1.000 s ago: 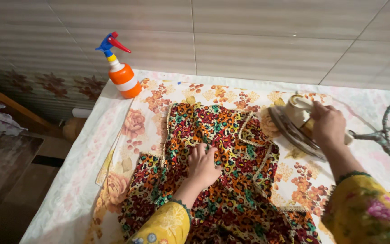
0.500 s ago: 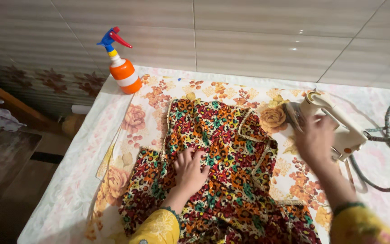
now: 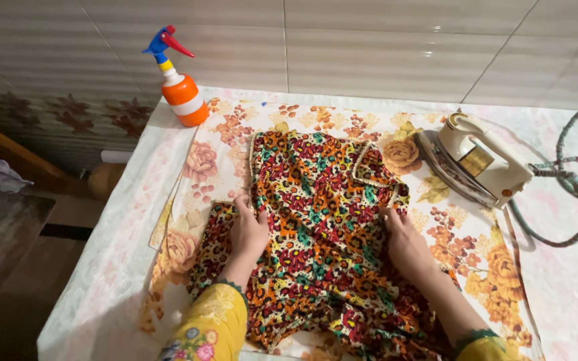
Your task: The person plugs in an iron and irons a floral-patterned garment on a table. They repeatedly unfold, smooth, and iron different sections of the garment, then fold it back and continue ironing.
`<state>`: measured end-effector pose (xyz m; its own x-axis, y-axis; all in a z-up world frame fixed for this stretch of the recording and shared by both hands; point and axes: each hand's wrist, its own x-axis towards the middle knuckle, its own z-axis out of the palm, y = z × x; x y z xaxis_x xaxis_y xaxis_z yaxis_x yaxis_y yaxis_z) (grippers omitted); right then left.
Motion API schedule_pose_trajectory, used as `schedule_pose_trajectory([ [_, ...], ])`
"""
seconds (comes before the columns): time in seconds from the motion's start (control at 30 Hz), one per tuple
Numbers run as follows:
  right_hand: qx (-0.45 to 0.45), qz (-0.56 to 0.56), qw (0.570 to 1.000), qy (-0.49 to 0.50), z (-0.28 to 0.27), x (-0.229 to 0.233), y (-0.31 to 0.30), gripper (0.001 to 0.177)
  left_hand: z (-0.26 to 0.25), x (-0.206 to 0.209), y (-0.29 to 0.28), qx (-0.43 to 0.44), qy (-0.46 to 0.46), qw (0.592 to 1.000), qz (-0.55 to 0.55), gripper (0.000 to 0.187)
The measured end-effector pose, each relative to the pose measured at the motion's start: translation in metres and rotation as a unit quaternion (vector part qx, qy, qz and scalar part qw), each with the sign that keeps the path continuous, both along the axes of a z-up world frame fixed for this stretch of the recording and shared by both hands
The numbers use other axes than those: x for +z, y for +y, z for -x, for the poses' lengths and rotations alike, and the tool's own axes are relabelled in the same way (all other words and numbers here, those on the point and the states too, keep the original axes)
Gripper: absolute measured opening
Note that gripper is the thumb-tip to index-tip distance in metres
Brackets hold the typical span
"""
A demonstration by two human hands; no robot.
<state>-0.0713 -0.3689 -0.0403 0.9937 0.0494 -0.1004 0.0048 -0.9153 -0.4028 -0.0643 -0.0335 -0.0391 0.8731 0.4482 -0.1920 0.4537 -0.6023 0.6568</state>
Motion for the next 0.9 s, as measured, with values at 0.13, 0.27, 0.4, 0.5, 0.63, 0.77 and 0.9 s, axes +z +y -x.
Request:
schedule_pose_trajectory([
  [0.13,-0.037,0.022,0.999,-0.03,0.007,0.007,-0.024,0.056,0.006,-0.003,0.005,0.021,-0.015,0.993,0.113,0.041],
  [0.27,-0.055,0.106,0.993,-0.004,0.011,-0.034,-0.081,0.057,0.02,-0.016,0.018,0.014,0.052,0.998,0.042,0.035],
  [0.4,-0.022,0.191,0.981,0.037,0.004,-0.107,-0.134,0.037,0.022,-0.04,0.047,-0.107,0.049,0.991,-0.06,0.031],
  [0.5,0.021,0.248,0.958,0.146,0.006,-0.104,-0.138,0.03,0.011,-0.05,0.063,-0.179,0.144,0.968,-0.104,0.042],
  [0.63,-0.007,0.306,0.912,0.272,0.024,-0.014,-0.085,0.028,0.009,-0.027,0.052,-0.183,0.268,0.931,-0.165,0.05],
  [0.77,0.036,0.391,0.894,0.215,0.041,0.053,-0.024,0.027,0.023,0.033,0.015,-0.113,0.314,0.934,-0.125,0.077],
  [0.9,0.041,0.132,0.982,0.128,0.032,0.035,0.008,0.034,0.018,0.047,0.003,-0.077,0.242,0.962,-0.097,0.078],
])
